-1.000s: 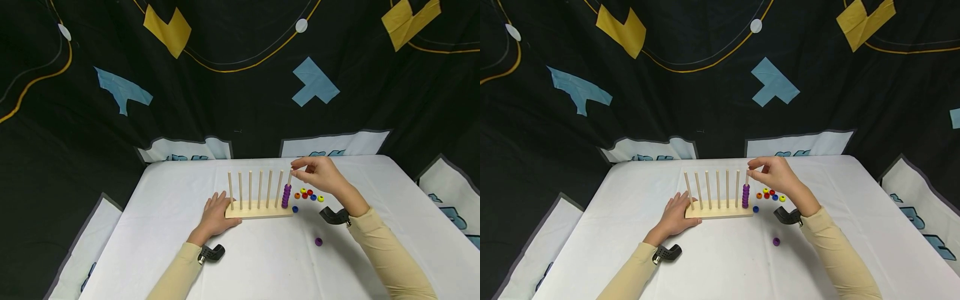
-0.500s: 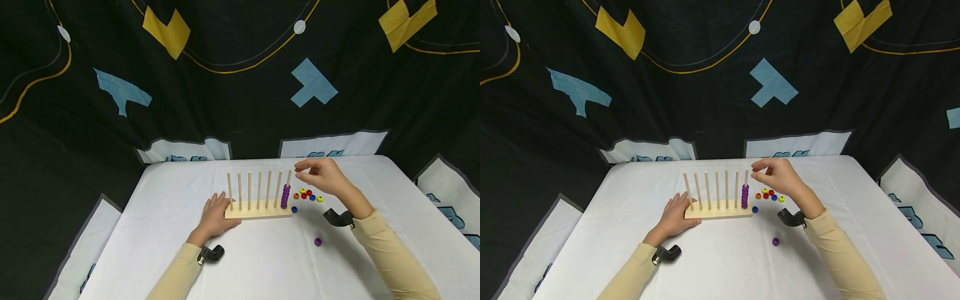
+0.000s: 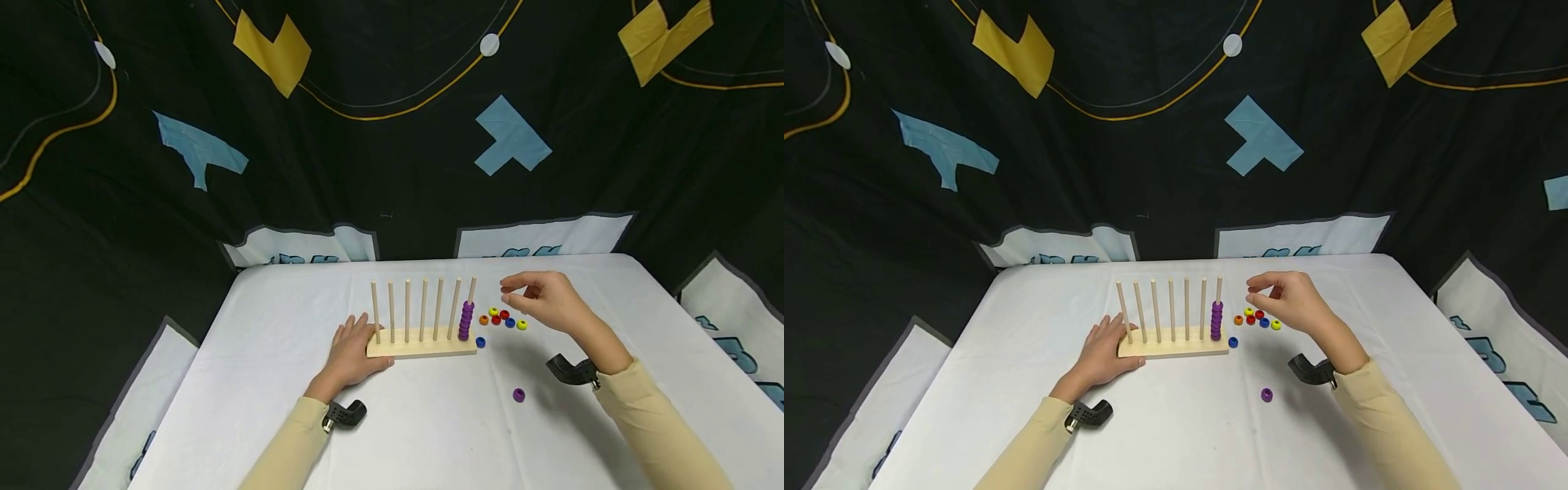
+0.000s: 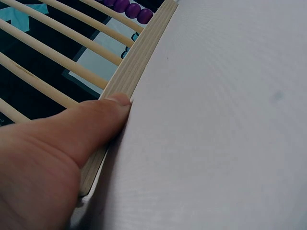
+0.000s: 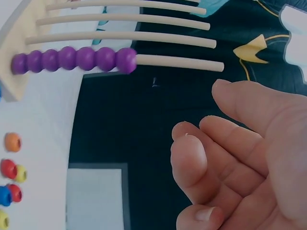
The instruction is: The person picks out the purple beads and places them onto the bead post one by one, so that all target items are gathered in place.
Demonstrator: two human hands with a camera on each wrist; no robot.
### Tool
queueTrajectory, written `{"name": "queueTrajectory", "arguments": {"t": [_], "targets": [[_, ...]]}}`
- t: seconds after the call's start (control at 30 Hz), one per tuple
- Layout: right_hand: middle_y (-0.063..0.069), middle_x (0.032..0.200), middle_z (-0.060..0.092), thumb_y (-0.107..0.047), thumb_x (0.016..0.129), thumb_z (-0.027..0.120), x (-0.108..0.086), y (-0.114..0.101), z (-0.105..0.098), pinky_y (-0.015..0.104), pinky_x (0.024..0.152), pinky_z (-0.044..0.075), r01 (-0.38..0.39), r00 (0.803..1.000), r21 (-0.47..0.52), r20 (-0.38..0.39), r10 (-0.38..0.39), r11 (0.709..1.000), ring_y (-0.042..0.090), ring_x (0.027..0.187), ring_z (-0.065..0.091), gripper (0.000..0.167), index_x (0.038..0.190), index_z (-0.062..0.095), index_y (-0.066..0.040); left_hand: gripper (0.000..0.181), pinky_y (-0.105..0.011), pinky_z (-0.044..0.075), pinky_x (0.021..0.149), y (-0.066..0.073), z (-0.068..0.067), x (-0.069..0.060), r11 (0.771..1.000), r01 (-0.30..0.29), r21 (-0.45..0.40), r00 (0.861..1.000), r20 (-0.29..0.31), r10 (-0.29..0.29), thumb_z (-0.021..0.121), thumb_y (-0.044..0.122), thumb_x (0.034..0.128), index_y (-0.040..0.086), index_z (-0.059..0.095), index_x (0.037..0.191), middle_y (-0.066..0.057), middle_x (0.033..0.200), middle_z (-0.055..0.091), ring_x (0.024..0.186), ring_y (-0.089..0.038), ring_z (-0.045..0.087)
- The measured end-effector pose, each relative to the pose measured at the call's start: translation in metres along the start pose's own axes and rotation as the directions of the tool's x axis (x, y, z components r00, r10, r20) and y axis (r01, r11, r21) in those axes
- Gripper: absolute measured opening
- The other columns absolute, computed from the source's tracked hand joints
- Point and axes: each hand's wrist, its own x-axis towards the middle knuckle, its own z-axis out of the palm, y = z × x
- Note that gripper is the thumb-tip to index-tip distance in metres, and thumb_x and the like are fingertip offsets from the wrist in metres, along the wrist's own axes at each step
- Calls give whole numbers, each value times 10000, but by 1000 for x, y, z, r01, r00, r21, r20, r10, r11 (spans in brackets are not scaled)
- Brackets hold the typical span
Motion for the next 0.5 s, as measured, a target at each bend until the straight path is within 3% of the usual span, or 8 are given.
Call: {"name": "queueTrajectory", "arguments": {"t": [0.5], "targets": [[110,976,776,-166,921,741,-46,26,-1,231,481,409,-102,995,23,8,102,994,53,569,509,229,1104,762,-30,692,-637,123,1262,0,0,1,1000,7,7,1000,5,-7,821,394,800,46,600,1356,-260,1630,335,1553,-488,192]]}}
